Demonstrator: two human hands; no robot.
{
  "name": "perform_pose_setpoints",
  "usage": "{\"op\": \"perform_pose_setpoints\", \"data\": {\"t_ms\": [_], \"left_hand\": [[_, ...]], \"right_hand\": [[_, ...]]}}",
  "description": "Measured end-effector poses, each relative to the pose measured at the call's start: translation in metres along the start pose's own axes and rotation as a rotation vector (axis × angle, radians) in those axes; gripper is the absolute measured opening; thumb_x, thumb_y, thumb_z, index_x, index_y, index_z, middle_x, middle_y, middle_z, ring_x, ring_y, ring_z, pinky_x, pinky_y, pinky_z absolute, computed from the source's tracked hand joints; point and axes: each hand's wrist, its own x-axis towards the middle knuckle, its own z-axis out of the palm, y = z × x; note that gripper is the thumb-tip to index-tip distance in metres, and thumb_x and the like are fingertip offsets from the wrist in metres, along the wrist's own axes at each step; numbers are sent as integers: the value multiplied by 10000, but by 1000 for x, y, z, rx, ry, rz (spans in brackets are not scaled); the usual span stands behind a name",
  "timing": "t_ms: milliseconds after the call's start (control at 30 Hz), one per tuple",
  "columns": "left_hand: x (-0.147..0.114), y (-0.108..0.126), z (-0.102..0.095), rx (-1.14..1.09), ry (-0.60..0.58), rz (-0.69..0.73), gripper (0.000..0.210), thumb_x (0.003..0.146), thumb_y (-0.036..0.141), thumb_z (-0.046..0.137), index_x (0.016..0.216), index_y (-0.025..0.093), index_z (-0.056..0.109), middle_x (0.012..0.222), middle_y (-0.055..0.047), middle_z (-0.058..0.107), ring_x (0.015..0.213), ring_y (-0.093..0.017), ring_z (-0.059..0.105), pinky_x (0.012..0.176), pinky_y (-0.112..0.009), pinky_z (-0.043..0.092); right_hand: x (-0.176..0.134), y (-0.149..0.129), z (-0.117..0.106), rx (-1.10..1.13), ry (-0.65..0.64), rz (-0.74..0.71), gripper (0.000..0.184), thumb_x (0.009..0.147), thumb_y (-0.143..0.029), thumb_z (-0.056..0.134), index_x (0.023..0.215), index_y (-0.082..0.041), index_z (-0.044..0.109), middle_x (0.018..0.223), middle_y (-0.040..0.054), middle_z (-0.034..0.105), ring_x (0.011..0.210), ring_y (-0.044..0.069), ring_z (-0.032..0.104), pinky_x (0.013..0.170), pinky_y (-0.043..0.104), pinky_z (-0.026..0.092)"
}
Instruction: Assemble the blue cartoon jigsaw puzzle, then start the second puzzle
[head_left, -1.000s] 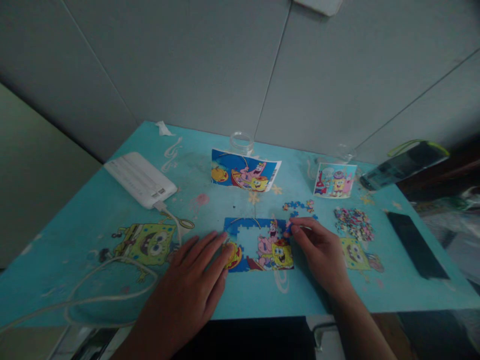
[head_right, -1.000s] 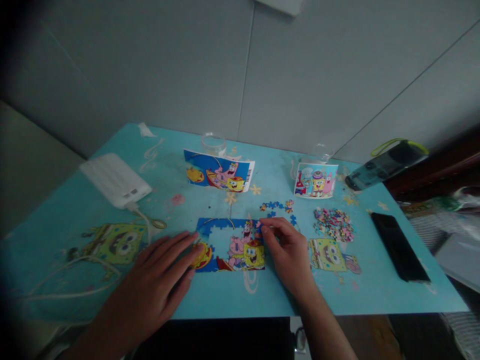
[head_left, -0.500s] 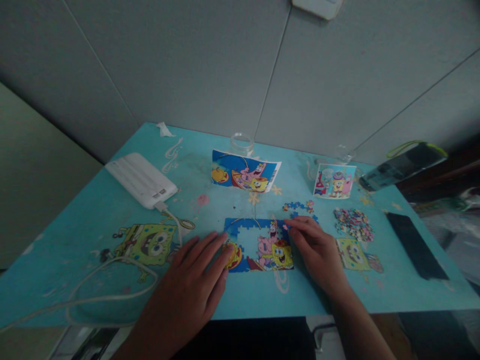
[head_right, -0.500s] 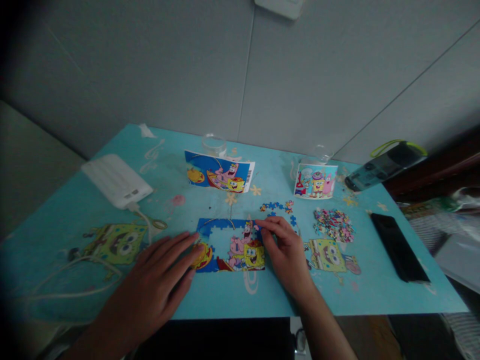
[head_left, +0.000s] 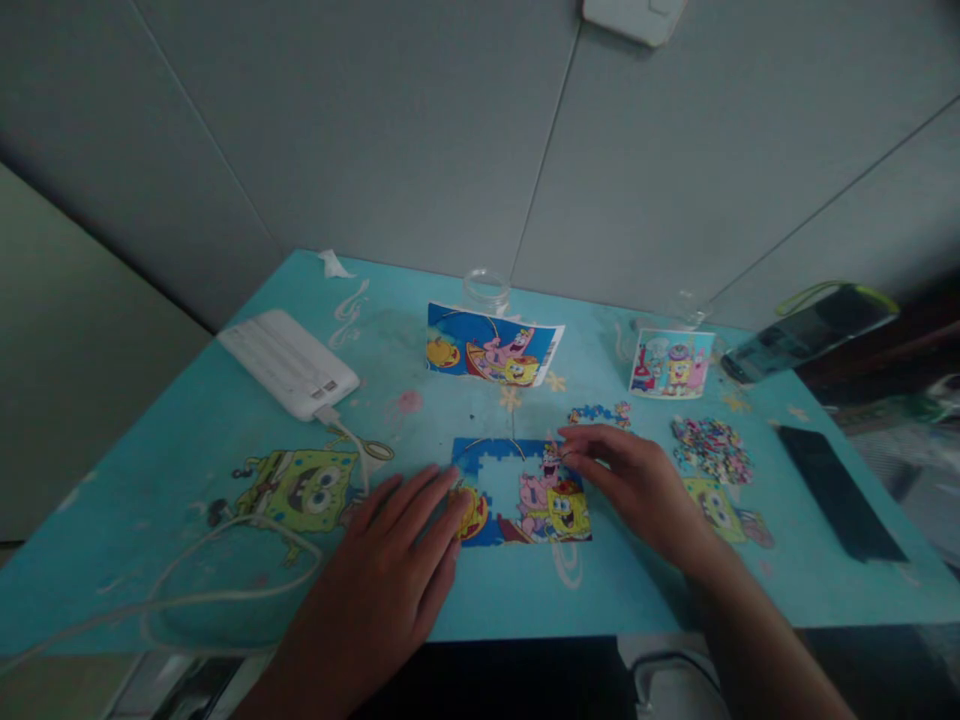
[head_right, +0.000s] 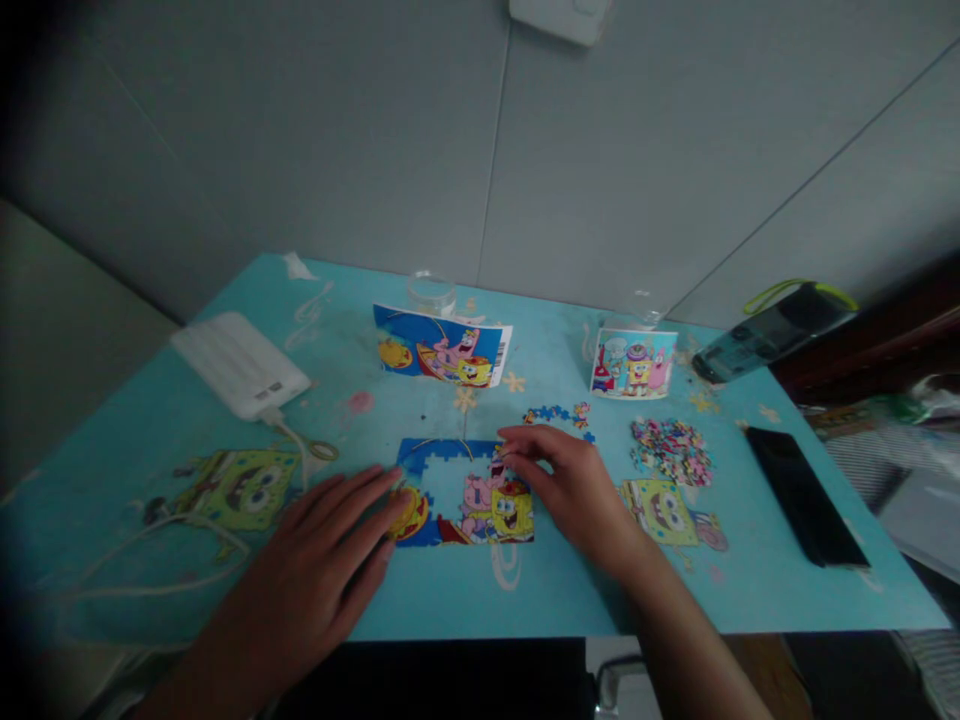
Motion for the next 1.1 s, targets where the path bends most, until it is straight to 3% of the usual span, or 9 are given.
{"op": "perform_pose_setpoints", "data": {"t_ms": [133, 233, 400, 533, 1100], "left_hand": [[0, 0, -1, 2, 5, 4, 447, 972, 213, 516, 1419, 223, 538, 1533, -71, 487, 1394, -291, 441, 1145, -534, 353], [-1, 0, -1, -2, 1, -2, 446, 972, 209, 514, 1417, 233, 540, 1529, -68, 492, 1399, -288, 439, 1148, -533, 352], [-1, 0, -1, -10, -13, -10, 447, 975, 212, 510, 1421, 238, 536, 1526, -72, 495, 1410, -289, 430, 1157, -547, 349], [-1, 1, -1, 1, -8, -4, 456, 974, 215, 518, 1429, 231, 530, 1531, -75, 490, 1406, -286, 433, 1151, -547, 361], [-1, 1, -1, 7, -19, -3, 461, 973, 209, 509, 1433, 233, 527, 1538, -70, 480, 1404, -284, 431, 1152, -542, 351]], "right_hand": [[24, -1, -4, 7, -180, 30, 129, 916, -311, 690, 981, -222, 756, 893, 22, 762, 783, 169, 704, 727, 291, 564], [35, 0, -4, -1, -239, -7, 144, 944, -313, 655, 981, -233, 769, 916, 15, 777, 808, 163, 717, 743, 277, 567], [35, 3, 2, -8, -245, -80, 189, 963, -326, 638, 1082, -272, 776, 1045, 16, 786, 932, 181, 732, 859, 311, 576], [32, 5, 5, 5, -229, -69, 210, 948, -343, 659, 1113, -280, 772, 1107, 20, 779, 935, 200, 741, 860, 353, 600], [32, 6, 12, -56, -160, -108, 181, 916, -236, 688, 1077, -258, 767, 1030, 21, 784, 910, 182, 736, 846, 323, 591]]}}
